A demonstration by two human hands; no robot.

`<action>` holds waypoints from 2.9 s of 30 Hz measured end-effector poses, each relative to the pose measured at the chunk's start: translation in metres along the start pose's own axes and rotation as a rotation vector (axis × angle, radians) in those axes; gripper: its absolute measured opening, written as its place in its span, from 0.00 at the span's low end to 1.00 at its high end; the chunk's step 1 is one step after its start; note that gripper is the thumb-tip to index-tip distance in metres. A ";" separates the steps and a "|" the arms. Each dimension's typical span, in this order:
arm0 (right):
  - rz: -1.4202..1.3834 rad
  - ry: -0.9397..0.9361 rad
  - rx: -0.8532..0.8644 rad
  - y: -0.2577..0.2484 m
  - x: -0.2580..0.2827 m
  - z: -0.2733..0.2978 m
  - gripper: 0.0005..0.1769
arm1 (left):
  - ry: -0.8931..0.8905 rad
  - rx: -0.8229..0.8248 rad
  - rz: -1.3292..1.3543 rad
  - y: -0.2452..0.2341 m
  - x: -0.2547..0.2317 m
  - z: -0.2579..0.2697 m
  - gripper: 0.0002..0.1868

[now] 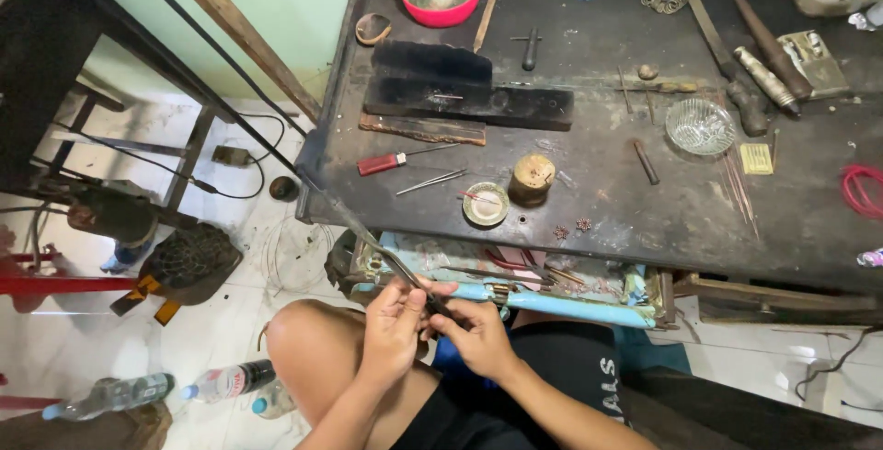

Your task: Assembling small jewelry components with pliers and soldering them using a blowtorch

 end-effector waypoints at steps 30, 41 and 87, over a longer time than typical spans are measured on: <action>-0.185 -0.153 -0.009 -0.039 0.014 -0.011 0.41 | -0.339 0.184 0.499 0.056 -0.002 -0.185 0.25; -0.173 -0.130 0.040 -0.028 0.020 -0.021 0.43 | -0.449 0.103 0.508 0.071 0.029 -0.189 0.25; -0.195 -0.188 0.110 -0.009 0.024 -0.034 0.48 | -0.368 -0.016 0.380 0.059 0.004 -0.180 0.25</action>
Point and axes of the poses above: each hand's wrist, its own z-axis away from the middle knuckle, its own y-axis out of the palm, x = y × z, the point moved 10 cm from there along -z, towards the middle knuckle, and after that the axes turned 7 degrees about x, right-handed, at the moved point
